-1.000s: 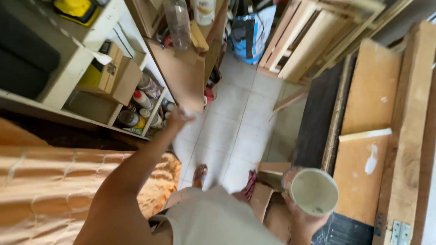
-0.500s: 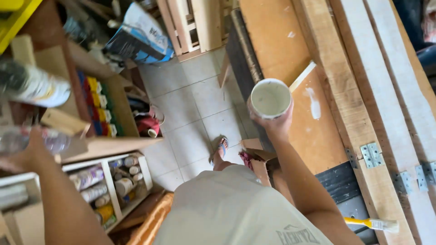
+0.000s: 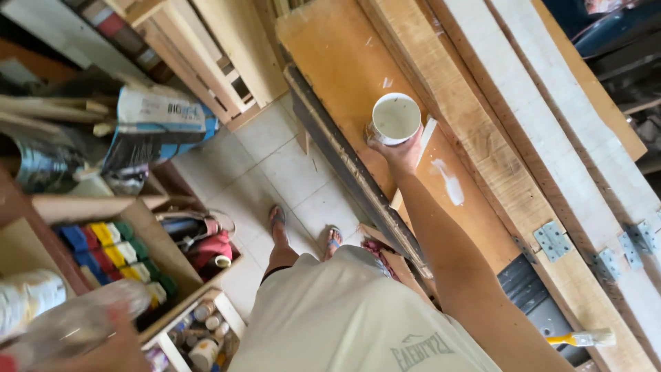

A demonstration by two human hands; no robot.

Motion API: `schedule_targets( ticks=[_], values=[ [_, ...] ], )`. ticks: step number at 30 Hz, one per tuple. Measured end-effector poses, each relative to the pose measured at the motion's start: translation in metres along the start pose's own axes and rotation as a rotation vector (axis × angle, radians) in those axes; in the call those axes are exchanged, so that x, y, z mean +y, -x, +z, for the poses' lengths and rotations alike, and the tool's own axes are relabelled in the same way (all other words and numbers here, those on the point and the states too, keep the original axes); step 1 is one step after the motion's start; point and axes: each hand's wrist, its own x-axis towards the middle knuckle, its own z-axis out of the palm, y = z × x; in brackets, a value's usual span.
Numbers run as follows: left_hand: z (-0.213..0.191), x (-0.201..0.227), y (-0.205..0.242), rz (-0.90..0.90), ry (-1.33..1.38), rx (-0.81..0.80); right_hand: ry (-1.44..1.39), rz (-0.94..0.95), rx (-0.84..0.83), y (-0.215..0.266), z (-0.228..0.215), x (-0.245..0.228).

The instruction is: The person is applying white paint to several long wooden beams using a paintbrush and a small paint container in a workshop.

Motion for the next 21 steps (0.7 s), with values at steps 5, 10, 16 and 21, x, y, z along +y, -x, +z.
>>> schedule_targets(
  ticks=[5, 10, 16, 21],
  values=[
    [0.186, 0.107, -0.052, 0.369, 0.241, -0.364, 0.033, -0.146, 0.059, 0.004, -0.004, 0.000],
    [0.290, 0.171, -0.061, 0.463, 0.580, -0.713, 0.304, 0.049, 0.036, 0.061, -0.026, -0.059],
    [0.349, 0.235, -0.063, 0.981, 0.478, -0.962, 0.165, 0.104, -0.031, 0.146, -0.001, -0.159],
    [0.376, 0.270, -0.063, 1.177, 0.498, -1.096, 0.345, 0.031, 0.040, 0.151, 0.008, -0.189]
  ],
)
